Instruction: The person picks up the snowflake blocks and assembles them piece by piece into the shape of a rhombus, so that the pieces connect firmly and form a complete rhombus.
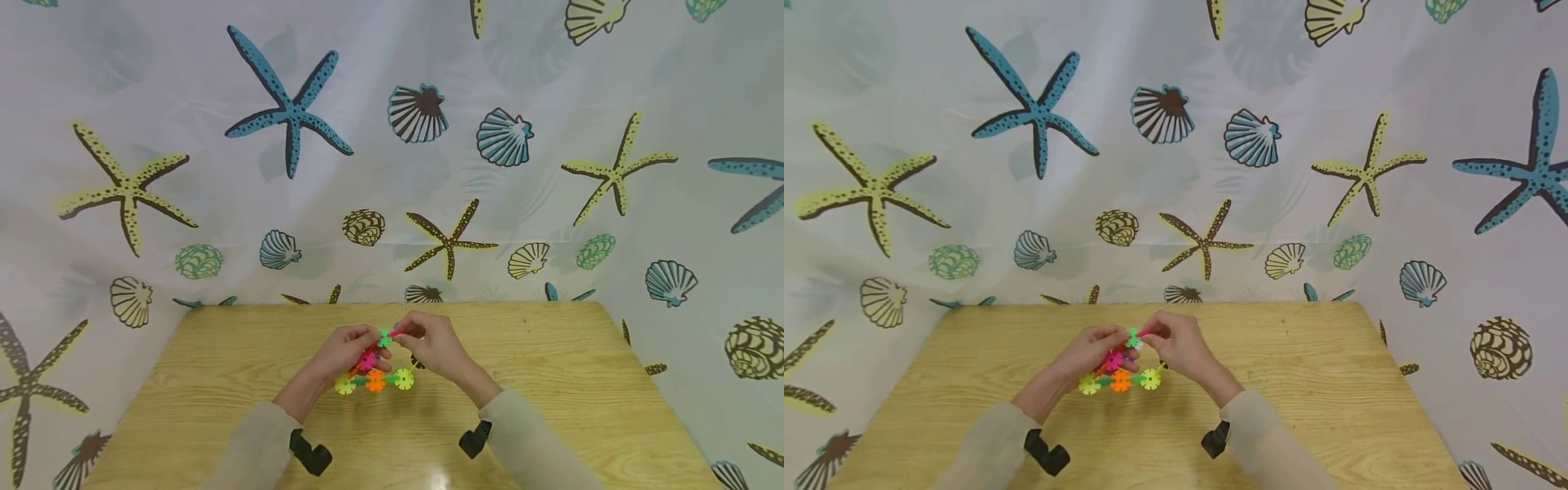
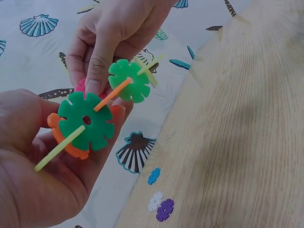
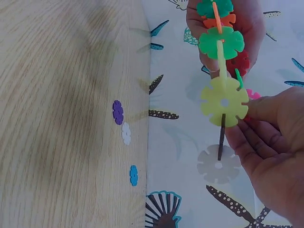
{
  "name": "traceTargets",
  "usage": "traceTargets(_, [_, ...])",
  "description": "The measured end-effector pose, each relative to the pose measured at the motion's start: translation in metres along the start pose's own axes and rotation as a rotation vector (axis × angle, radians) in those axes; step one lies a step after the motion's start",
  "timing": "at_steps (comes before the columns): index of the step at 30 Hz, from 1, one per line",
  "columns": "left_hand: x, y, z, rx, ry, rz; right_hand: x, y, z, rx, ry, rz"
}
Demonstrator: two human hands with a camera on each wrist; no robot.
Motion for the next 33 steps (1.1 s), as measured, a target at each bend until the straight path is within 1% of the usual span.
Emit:
traceTargets(5, [0.000,-0.001,-0.001,-0.005,0.015,0.016,0.002,0.001,0.001,-0.030,-0.009,-0.009])
traceTargets(10, [0.002,0.000,-0.001,0.007,-0.002,0.020,0.002,0.000,0.002,-0.056,-0.042,-0.015])
traceTargets(18, [0.003,0.005,-0.001,0.020,-0.054,-0.014,0.000,0.000,0.001,-0.048,-0.079,-0.021])
traceTargets(22, [0.005,0.006,0.000,0.006,-0.056,-0.024,0.001,-0.001,0.002,-0.050,-0.080,-0.006])
traceTargets(25, [0.006,0.005,0.001,-0.007,-0.053,-0.029,0.002,-0.005,0.001,-0.060,-0.060,0.021])
traceTargets(28, [0.005,0.004,0.001,-0.015,-0.055,-0.047,0.002,-0.014,-0.002,-0.072,-0.018,0.030])
traceTargets(33, [0.004,-0.001,0.002,-0.023,-0.073,-0.097,0.004,-0.030,-0.012,-0.060,0.044,-0.020])
Point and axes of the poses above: each hand's wrist, its own x-axis towards the middle knuckle, its own y-axis out of the palm, z = x × y, the point moved 4 cm from there along x, towards the middle knuckle, and after that the axes turned 3 degrees about x, right-handed, at the moved point
